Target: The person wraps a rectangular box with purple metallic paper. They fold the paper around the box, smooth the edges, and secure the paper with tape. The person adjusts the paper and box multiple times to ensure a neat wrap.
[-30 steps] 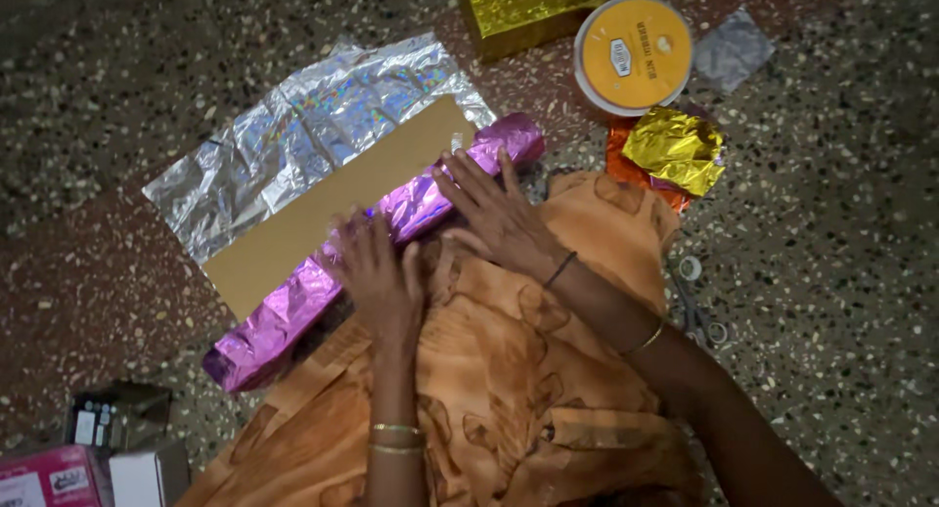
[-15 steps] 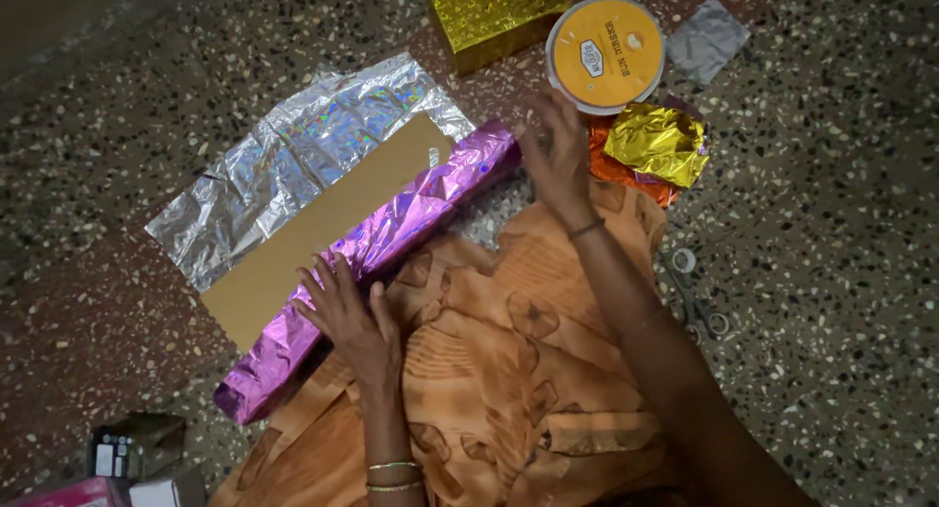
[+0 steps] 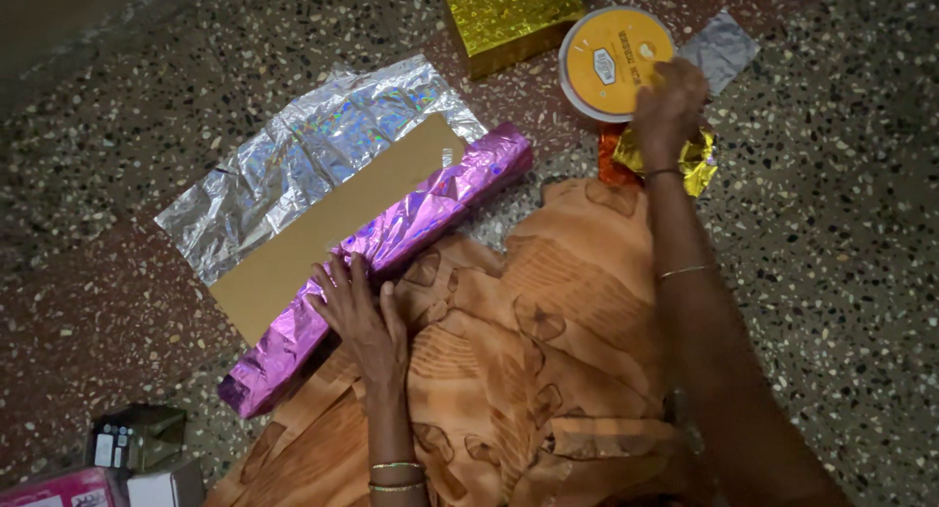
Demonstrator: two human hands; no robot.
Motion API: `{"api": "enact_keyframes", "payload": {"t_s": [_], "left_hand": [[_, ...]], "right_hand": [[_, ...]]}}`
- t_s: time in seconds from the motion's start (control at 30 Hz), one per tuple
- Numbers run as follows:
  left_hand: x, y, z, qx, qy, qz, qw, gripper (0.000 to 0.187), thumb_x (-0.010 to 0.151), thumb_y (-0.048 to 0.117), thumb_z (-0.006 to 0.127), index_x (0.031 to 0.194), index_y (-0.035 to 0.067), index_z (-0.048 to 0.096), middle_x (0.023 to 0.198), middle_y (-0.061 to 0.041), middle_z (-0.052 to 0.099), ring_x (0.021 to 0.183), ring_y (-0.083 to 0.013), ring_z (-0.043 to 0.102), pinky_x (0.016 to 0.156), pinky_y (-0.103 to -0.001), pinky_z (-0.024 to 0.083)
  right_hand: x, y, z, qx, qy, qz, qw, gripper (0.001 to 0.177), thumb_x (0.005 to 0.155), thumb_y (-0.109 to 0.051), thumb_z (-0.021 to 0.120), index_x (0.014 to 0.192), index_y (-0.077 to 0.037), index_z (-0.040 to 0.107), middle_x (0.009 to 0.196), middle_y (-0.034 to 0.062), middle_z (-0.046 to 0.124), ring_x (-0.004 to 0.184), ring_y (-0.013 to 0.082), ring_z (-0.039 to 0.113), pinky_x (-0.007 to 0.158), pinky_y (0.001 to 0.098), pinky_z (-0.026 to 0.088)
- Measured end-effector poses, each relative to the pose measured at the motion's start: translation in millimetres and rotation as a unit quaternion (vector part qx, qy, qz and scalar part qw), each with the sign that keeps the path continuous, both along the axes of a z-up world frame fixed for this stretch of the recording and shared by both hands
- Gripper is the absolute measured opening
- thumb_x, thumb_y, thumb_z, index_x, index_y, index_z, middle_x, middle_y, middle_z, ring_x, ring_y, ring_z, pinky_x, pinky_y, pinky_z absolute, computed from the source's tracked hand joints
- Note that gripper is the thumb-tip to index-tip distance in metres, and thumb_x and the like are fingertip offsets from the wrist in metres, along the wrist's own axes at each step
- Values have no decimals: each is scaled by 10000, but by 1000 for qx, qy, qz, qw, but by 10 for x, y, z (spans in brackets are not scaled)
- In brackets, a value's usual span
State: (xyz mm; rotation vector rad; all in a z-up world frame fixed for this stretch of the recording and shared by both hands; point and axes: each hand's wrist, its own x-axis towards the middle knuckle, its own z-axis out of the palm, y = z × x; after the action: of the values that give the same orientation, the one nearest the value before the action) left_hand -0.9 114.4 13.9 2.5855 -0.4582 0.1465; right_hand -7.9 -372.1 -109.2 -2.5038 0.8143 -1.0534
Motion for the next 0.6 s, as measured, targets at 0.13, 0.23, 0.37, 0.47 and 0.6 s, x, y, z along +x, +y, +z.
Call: {"api": "enact_keyframes", "payload": {"t_s": [0.13, 0.23, 0.37, 0.47, 0.6], "left_hand": [[13, -7, -16, -3, 12, 3, 1000, 549, 1068, 261, 541, 1568, 59, 442, 1686, -201, 302, 1595, -430, 170, 1279, -627, 34], [29, -40, -24, 5, 17, 2, 1000, 535, 1069, 253, 543, 1562, 67, 450, 1693, -194, 302, 1596, -433, 175, 1277, -634, 38], [58, -39, -34, 11, 12, -6, 1000, 532, 1065, 245, 543, 1558, 66, 456, 1697, -196, 295, 1595, -437, 175, 1273, -645, 44], [69, -26, -55, 14, 7, -8, 1000, 533, 1066, 250, 547, 1557, 61, 460, 1694, -198, 295, 1592, -439, 180, 1271, -648, 46], [66, -23, -72, 9, 12, -4, 1000, 526, 1069, 253, 551, 1552, 62, 468, 1688, -196, 308, 1591, -440, 194, 1271, -649, 51]], "right_hand": [[-248, -239, -91, 110, 77, 7, 991, 298, 900, -30, 809, 1187, -16, 728, 1197, 186, 596, 1142, 370, 507, 974, 449, 451], [-306, -284, -84, 87, 71, 23, 993, 234, 884, -15, 817, 1106, -41, 749, 1138, 152, 606, 1115, 340, 526, 995, 445, 450], [-296, -211, -68, 80, 69, 44, 993, 107, 947, 9, 736, 1036, -26, 689, 1139, 155, 591, 1136, 358, 525, 999, 461, 449], [-300, -168, -61, 73, 62, 46, 994, 103, 957, 16, 683, 1050, -9, 648, 1135, 177, 566, 1134, 383, 525, 991, 489, 438], [-305, -153, -64, 85, 49, 30, 995, 95, 987, 36, 629, 1070, -6, 648, 1136, 181, 562, 1119, 381, 563, 945, 488, 461]]}}
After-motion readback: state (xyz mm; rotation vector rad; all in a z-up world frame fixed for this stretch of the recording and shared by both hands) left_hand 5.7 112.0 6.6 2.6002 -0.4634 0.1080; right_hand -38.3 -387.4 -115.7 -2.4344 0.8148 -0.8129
